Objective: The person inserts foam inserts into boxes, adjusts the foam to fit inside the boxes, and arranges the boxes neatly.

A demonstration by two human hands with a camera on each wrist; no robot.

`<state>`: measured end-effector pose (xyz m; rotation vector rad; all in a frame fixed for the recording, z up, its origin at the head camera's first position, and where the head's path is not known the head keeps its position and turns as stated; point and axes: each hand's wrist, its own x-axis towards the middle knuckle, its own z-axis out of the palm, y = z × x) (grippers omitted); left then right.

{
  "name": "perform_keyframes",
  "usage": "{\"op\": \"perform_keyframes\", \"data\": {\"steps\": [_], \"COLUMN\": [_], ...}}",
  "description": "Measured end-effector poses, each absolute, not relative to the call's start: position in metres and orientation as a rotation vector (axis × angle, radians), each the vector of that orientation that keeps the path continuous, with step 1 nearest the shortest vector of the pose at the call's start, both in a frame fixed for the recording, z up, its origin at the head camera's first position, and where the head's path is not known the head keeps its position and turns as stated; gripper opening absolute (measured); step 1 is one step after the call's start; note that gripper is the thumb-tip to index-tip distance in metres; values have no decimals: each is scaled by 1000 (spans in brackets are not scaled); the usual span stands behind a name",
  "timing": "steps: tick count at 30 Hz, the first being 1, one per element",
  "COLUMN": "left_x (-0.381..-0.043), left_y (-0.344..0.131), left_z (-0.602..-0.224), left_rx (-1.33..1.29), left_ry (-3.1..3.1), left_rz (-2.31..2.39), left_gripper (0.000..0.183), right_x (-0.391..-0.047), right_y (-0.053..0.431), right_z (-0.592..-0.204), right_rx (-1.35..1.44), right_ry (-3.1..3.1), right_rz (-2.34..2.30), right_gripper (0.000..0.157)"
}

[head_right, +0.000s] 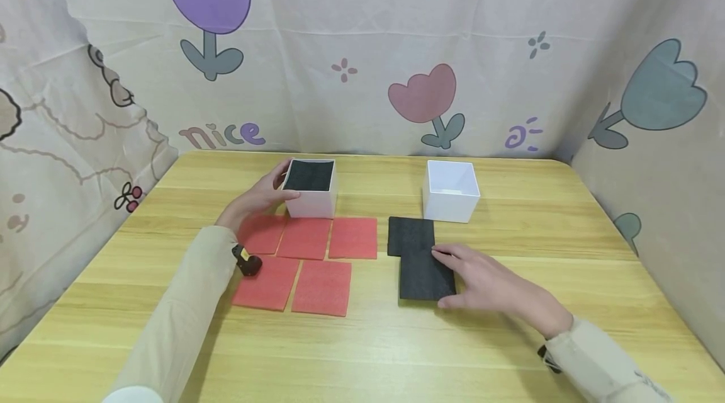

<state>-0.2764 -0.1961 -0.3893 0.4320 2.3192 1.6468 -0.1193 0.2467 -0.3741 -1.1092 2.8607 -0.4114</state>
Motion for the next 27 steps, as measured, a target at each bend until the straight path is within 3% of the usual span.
{"op": "perform_keyframes", "data": {"steps": [27], "left_x": [-277], "left_y": [-197], "left_z": [-393], "left_rx": [421], "left_ry": [2344], "left_rz": [1632], "left_gripper": [95], "right_x": [-182], "right_y": [179], "right_z": [-348], "right_rx": [-1175], "right_ry": [2870], "right_rz": [-493], "right_gripper": [79]}}
